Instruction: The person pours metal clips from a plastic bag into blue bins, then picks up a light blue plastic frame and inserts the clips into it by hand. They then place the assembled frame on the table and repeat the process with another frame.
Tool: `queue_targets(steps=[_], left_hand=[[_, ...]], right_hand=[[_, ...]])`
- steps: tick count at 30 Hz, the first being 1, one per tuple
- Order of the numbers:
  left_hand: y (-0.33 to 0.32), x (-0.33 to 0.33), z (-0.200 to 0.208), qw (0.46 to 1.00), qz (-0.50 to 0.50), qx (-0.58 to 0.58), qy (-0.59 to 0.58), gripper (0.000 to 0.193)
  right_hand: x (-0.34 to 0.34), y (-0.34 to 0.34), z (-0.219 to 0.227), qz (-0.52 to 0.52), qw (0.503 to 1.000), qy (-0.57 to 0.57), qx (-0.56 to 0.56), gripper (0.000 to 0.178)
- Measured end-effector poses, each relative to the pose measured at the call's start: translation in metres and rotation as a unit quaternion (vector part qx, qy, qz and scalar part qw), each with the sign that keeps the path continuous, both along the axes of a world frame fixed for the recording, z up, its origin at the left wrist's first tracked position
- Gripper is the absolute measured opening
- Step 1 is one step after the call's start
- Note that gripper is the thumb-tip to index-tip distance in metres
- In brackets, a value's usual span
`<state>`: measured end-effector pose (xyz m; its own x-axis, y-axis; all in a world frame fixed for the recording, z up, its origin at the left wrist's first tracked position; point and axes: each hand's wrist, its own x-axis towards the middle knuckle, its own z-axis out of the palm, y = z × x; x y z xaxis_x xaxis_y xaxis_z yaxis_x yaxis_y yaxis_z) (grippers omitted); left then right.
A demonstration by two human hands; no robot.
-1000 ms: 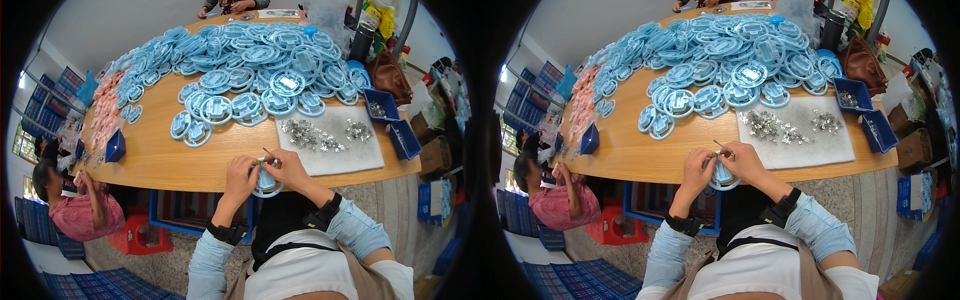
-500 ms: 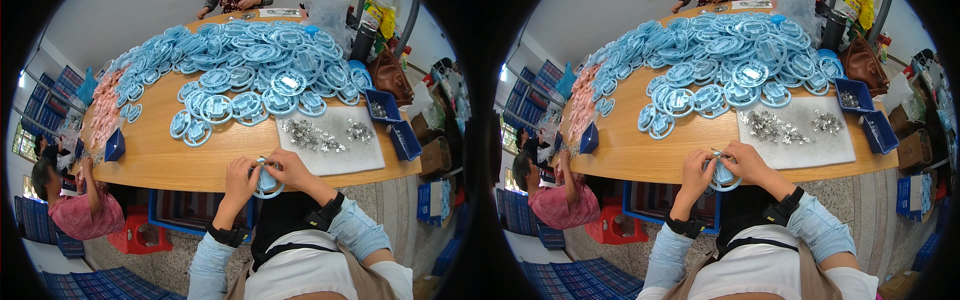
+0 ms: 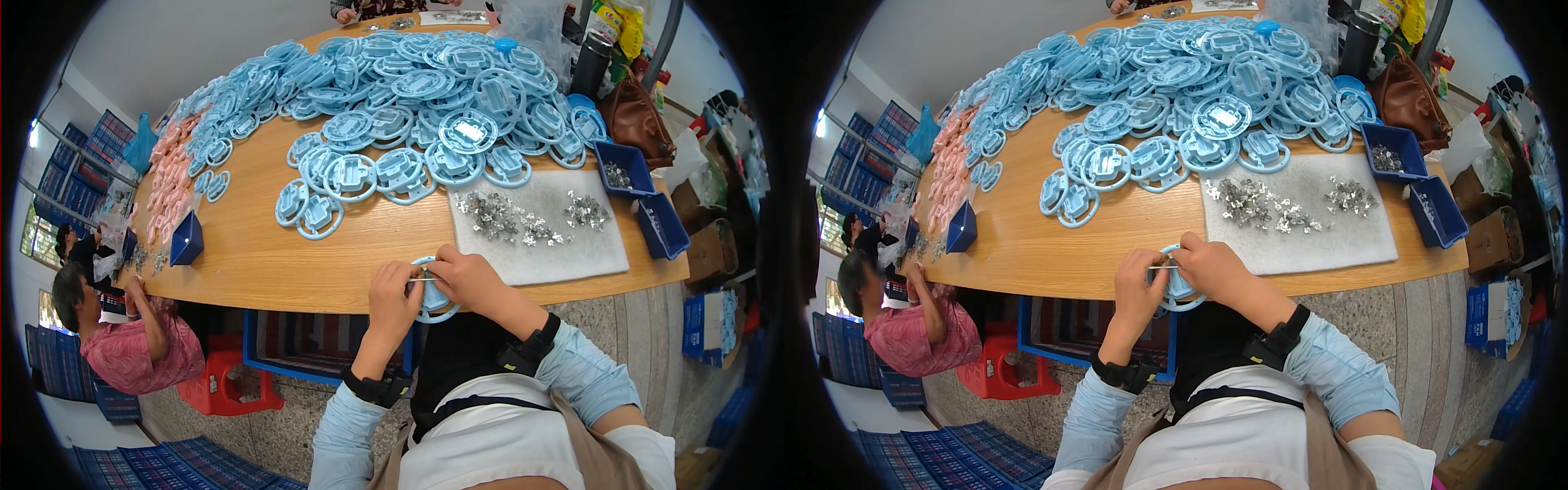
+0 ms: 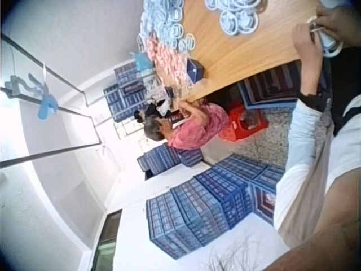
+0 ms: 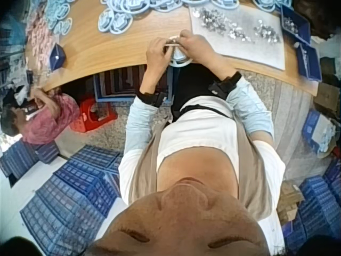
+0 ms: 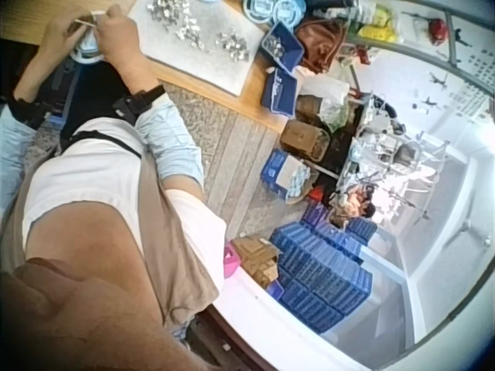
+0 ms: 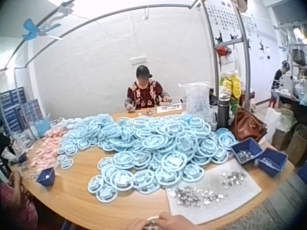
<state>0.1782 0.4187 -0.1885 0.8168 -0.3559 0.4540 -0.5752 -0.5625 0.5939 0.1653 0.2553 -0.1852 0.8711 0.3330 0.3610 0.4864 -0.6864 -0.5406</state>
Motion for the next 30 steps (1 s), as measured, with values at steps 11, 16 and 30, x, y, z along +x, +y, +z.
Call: queue_targets(steps=[11, 16, 30], left_hand=[[0.004, -0.015, -0.004, 0.988, -0.022, 0.081, -0.131, 0.022], [0.011, -0.018, 0.000, 0.990, -0.053, 0.083, -0.097, 0.039], [0.006, -0.019, -0.005, 0.999, -0.021, 0.046, 0.008, 0.063]], right_hand=[[-0.005, 0.005, -0.004, -0.030, 0.994, 0.043, 0.098, 0.011], [0.002, 0.007, -0.008, -0.060, 0.986, 0.047, 0.146, 0.013], [0.007, 0.006, -0.002, -0.067, 0.936, 0.239, 0.248, 0.018]])
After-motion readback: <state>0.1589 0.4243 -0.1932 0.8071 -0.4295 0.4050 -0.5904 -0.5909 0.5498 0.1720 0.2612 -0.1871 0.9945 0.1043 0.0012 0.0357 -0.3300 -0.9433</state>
